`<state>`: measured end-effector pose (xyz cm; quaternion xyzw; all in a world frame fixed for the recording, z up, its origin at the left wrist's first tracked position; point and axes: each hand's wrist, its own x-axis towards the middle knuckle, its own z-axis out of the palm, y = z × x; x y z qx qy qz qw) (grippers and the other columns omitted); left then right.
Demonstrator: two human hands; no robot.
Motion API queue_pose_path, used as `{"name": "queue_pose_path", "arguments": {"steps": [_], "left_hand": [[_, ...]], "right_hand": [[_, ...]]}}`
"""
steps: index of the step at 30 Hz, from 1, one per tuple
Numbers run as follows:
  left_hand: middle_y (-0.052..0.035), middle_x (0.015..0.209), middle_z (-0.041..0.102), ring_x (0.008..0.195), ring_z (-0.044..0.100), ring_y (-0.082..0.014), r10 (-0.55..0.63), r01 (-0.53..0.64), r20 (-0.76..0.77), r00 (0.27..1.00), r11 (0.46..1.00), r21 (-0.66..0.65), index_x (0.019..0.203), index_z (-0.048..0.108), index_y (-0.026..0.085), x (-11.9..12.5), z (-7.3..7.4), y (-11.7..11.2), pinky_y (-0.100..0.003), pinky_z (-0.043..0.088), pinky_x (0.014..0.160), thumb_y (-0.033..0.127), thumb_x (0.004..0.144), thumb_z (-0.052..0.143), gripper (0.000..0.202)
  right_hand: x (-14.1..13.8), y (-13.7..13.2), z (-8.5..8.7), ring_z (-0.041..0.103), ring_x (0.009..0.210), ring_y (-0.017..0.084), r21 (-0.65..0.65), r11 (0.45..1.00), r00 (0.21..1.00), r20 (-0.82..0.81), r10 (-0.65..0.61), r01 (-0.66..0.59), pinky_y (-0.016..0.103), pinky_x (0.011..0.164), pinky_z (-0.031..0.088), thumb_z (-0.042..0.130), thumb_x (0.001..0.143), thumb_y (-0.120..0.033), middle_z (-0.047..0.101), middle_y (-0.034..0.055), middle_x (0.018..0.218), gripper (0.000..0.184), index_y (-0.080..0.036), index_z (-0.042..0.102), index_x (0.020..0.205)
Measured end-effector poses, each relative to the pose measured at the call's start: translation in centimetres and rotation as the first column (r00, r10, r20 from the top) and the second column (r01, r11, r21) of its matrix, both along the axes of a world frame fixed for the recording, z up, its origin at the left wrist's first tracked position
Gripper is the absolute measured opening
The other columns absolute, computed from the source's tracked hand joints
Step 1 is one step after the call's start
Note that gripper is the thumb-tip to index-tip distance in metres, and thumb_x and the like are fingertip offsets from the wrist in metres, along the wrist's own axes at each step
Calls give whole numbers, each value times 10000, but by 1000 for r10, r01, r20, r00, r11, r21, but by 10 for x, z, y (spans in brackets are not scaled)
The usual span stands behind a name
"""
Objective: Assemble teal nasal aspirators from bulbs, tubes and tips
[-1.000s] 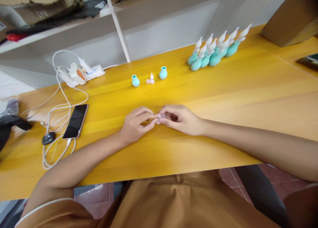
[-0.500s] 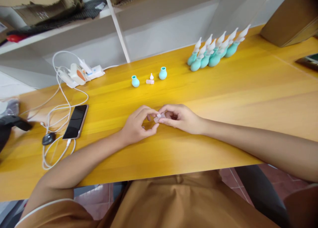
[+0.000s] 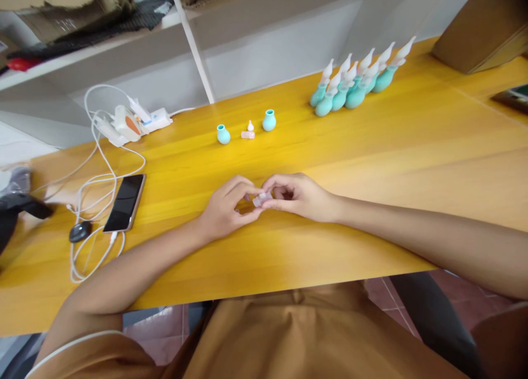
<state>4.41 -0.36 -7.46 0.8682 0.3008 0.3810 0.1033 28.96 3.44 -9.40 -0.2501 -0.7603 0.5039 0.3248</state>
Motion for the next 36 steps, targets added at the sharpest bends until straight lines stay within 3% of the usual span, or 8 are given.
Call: {"name": "queue_pose_path", "arguments": {"steps": [9,12,15,18,23,28,32,36], "left_hand": [[-55,1068,740,908,715,-153,-7,7,-31,999,1000,-5,1254,661,216,0,0,-1,-271,606,782,198,962,806,327],[-46,1035,723,879,692,-135,8,-8,36,999,1000,-9,1205,701,207,1,1,1,-256,595,773,166,953,798,272],[-32,1000,710,815,666,-117,15,-2,135,991,995,-98,1158,736,207,1,2,4,-256,593,758,184,934,820,240],[-44,1016,724,815,676,-122,19,24,214,977,980,-199,1162,760,210,-1,0,8,-270,596,761,209,925,832,248],[-63,1042,738,922,694,-161,54,26,278,959,961,-277,1182,780,221,-4,-6,15,-307,595,823,216,907,846,283],[-64,1057,752,921,692,-153,17,65,276,961,956,-285,1173,799,227,-3,-6,17,-303,587,832,250,920,855,261],[-65,1054,777,947,719,-152,19,99,322,947,933,-345,1140,820,232,-4,-5,18,-306,595,866,304,988,808,168],[-49,993,779,926,727,-146,98,88,398,912,902,-423,1024,816,219,-4,-6,20,-295,605,857,350,991,815,135]], "right_hand": [[0,0,1,413,538,70,-13,1000,1000,2,22,-22,217,527,348,839,931,-612,505,-80,620,489,-155,701,1038],[1,3,1,473,532,61,-92,995,995,-101,27,-37,219,517,389,656,1050,-676,623,-25,766,530,-148,683,1090],[1,9,1,485,511,48,-168,986,982,-188,-35,3,217,484,377,496,1124,-684,657,7,864,566,-146,672,1113],[1,13,0,473,506,45,-196,980,976,-206,-66,25,209,459,348,553,1105,-678,639,-5,842,540,-151,674,1100],[2,9,2,500,557,56,-184,982,991,-134,25,-50,201,499,425,684,1048,-641,703,18,903,496,-158,655,1155],[0,5,2,475,510,70,-131,991,999,-50,4,-10,196,494,394,777,996,-594,546,-71,634,472,-158,674,1145],[-2,4,0,467,509,67,-144,990,998,-56,-11,3,200,493,373,771,1005,-574,549,-70,639,456,-154,675,1154],[-4,3,0,394,504,58,-127,992,999,-50,-22,15,203,492,313,780,1001,-556,495,-88,605,437,-148,680,1124]]}}
